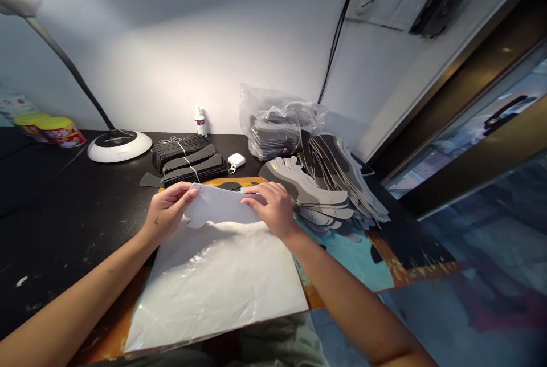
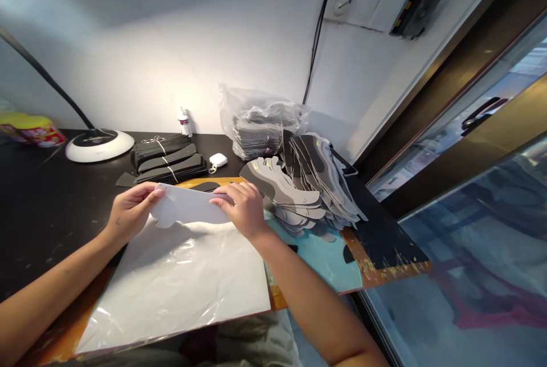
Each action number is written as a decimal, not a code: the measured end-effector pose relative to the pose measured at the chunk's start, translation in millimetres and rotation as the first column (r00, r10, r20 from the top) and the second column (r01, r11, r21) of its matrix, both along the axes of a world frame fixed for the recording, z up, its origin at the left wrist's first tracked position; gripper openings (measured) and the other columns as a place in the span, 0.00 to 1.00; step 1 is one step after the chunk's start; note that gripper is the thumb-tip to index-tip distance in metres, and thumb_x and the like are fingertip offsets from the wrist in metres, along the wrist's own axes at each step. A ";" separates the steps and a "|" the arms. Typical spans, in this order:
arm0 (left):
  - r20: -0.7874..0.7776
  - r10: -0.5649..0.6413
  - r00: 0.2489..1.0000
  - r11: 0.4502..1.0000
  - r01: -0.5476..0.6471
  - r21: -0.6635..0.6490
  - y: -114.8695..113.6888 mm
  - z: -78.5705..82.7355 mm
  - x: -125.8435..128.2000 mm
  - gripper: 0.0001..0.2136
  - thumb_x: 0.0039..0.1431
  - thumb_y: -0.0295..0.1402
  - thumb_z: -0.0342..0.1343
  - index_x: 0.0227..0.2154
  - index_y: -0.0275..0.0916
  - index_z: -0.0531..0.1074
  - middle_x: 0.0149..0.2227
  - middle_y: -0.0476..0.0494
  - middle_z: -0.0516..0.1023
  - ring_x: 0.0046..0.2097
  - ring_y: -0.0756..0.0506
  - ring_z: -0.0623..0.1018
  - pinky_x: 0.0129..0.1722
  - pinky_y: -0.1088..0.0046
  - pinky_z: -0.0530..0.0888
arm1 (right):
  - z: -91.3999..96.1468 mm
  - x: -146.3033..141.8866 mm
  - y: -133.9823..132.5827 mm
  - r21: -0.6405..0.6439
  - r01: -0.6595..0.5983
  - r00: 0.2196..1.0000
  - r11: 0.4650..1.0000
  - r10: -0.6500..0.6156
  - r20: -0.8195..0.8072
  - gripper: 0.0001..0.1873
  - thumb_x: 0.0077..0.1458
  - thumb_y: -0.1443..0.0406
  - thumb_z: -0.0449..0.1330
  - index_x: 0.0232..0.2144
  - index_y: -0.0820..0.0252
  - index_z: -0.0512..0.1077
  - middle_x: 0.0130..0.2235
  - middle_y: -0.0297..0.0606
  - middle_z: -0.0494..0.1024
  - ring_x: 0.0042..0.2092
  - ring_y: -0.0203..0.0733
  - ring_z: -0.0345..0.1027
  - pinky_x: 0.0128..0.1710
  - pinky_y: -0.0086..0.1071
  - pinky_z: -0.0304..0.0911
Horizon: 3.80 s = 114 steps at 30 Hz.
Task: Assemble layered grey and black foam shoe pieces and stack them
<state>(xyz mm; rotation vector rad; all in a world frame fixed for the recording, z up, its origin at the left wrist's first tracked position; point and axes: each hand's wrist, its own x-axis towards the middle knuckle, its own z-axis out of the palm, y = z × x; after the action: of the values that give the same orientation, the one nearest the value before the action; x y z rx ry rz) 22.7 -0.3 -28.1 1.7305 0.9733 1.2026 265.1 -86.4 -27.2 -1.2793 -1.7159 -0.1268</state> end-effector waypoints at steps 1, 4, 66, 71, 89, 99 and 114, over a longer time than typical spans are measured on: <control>0.001 -0.007 1.000 1.000 0.007 0.004 0.7 -1.8 -1.0 0.21 0.53 0.52 0.63 0.29 0.36 0.77 0.25 0.46 0.73 0.26 0.50 0.69 0.24 0.77 0.66 | 0.3 -0.4 -0.1 0.003 0.004 1.000 1.000 -0.004 -0.003 0.12 0.56 0.54 0.67 0.35 0.55 0.78 0.36 0.31 0.83 0.38 0.40 0.73 0.43 0.34 0.61; 0.010 -0.034 0.999 0.999 0.034 0.006 0.8 -4.2 -2.7 0.19 0.55 0.51 0.62 0.30 0.36 0.77 0.26 0.46 0.73 0.27 0.49 0.69 0.24 0.77 0.66 | 1.3 -1.7 -0.2 -0.005 0.027 1.000 1.000 -0.027 -0.015 0.12 0.53 0.54 0.69 0.31 0.55 0.77 0.33 0.31 0.83 0.36 0.40 0.72 0.41 0.34 0.62; 0.353 -0.077 0.932 0.854 0.244 -0.459 19.1 -5.9 0.5 0.26 0.46 0.49 0.70 0.46 0.42 0.75 0.41 0.46 0.82 0.30 0.47 0.76 0.24 0.75 0.78 | -9.4 9.9 -0.5 -0.148 0.060 0.990 0.987 -0.078 -0.119 0.25 0.55 0.76 0.52 0.48 0.53 0.78 0.46 0.34 0.80 0.48 0.44 0.68 0.51 0.38 0.64; 0.378 -0.054 0.924 0.836 0.249 -0.489 17.1 -4.7 1.6 0.27 0.44 0.48 0.72 0.45 0.40 0.76 0.42 0.45 0.81 0.30 0.48 0.75 0.24 0.75 0.78 | -17.0 8.9 1.9 -0.177 0.116 0.990 0.977 -0.128 -0.058 0.20 0.58 0.71 0.56 0.51 0.53 0.77 0.46 0.38 0.79 0.49 0.47 0.67 0.53 0.42 0.62; -0.628 -0.273 0.728 0.929 0.370 0.025 17.7 1.2 -10.6 0.23 0.57 0.45 0.59 0.54 0.41 0.73 0.42 0.41 0.75 0.41 0.40 0.73 0.42 0.66 0.69 | -14.6 -8.1 -7.3 -0.393 -0.090 0.973 0.915 0.166 0.162 0.12 0.60 0.66 0.63 0.46 0.51 0.79 0.47 0.36 0.78 0.51 0.45 0.65 0.56 0.41 0.58; -0.715 -0.459 0.527 0.766 0.642 -0.018 21.5 5.8 -16.8 0.17 0.59 0.46 0.62 0.46 0.43 0.77 0.43 0.43 0.75 0.44 0.43 0.74 0.44 0.71 0.69 | -18.0 -12.1 -7.6 -0.527 -0.154 0.953 0.836 0.267 0.144 0.15 0.62 0.68 0.60 0.51 0.53 0.77 0.50 0.38 0.75 0.52 0.45 0.64 0.56 0.41 0.60; -0.667 -0.566 0.484 0.769 0.602 -0.216 16.0 11.2 -19.8 0.19 0.52 0.36 0.67 0.48 0.42 0.75 0.45 0.43 0.76 0.43 0.43 0.74 0.39 0.73 0.70 | -10.4 -23.0 -17.6 -0.601 -0.168 0.959 0.782 0.271 0.084 0.14 0.57 0.67 0.63 0.46 0.52 0.76 0.46 0.36 0.72 0.50 0.43 0.66 0.56 0.40 0.57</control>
<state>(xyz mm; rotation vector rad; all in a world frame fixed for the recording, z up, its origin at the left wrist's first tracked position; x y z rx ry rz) 2.9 15.7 -16.9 2.3605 0.6207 0.0630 242.1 -104.0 -37.7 -1.5200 -2.1333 0.4960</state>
